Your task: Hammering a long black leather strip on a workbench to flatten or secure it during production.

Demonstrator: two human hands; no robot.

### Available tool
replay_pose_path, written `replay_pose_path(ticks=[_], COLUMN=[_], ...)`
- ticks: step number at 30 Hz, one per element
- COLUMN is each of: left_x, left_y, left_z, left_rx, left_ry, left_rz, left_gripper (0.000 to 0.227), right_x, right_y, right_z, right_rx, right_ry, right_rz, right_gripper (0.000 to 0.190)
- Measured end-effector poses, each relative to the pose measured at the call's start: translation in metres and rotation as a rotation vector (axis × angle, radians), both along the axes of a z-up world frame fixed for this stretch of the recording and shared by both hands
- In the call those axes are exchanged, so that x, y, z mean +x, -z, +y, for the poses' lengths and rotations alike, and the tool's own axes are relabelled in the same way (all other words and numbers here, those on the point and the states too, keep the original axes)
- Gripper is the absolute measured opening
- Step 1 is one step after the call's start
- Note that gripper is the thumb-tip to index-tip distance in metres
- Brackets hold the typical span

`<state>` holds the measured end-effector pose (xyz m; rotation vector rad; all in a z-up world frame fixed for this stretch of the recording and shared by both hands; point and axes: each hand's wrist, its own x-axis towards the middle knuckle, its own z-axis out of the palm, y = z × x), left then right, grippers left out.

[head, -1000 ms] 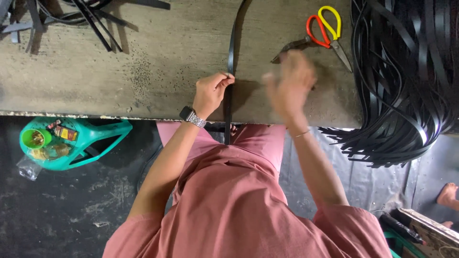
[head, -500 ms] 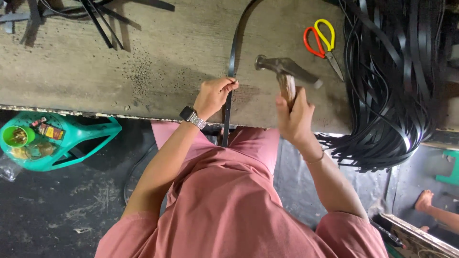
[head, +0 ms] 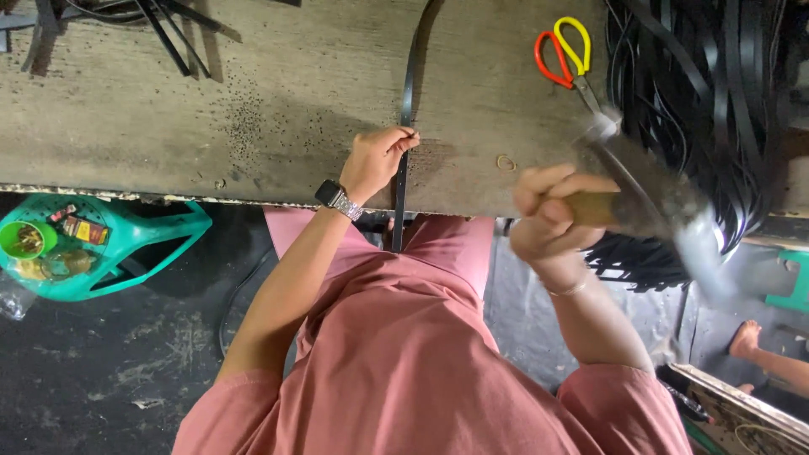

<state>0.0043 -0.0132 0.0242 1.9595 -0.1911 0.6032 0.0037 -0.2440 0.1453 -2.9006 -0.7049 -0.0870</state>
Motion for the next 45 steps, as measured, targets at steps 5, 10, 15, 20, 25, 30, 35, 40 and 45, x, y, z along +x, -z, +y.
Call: replay_pose_path(ticks=[5, 10, 15, 20, 25, 30, 35, 40, 45], left_x=[0.002, 0.000, -0.004, -0.001, 0.000, 0.002, 0.013, 0.027, 0.021], left_y=[0.015, -0.002, -0.021, -0.021, -0.032, -0.007, -0.059, -0.071, -0.037], left_z=[0.005, 0.001, 0.007, 0.013, 0.009, 0.006, 0.008, 0.025, 0.014], left_rx=[0.126, 0.036, -0.275, -0.396, -0.277, 0.004, -0.582, -0.633, -0.584], left_ry=[-0.038, -0.003, 0.144, 0.149, 0.092, -0.019, -0.243, -0.098, -0.060], left_rz=[0.005, 0.006, 0.104, 0.066, 0.070, 0.044, 0.170, 0.060, 0.166], left_gripper=[0.007, 0.004, 0.024, 0.028, 0.019, 0.013, 0.018, 0.024, 0.015], right_x=[-0.001, 0.020, 0.066, 0.067, 0.053, 0.051, 0.050, 0.051, 0.055], right_y=[-0.015, -0.018, 0.044, 0.050, 0.065, 0.095, 0.080, 0.068, 0.086], right_z=[0.014, -0.013, -0.037, -0.010, 0.044, 0.064, 0.064, 0.066, 0.062], right_rx=[0.294, 0.689, 0.044, -0.167, 0.259, 0.305, 0.253, 0.201, 0.235], right_ry=[-0.038, 0.040, 0.233, 0.162, -0.235, -0.293, -0.283, -0.279, -0.237], right_rz=[0.248, 0.192, -0.271, -0.301, -0.011, -0.096, -0.018, 0.005, 0.106], right_gripper=[0.042, 0.031, 0.023, 0.037, 0.038, 0.059, 0.054, 0.057, 0.072])
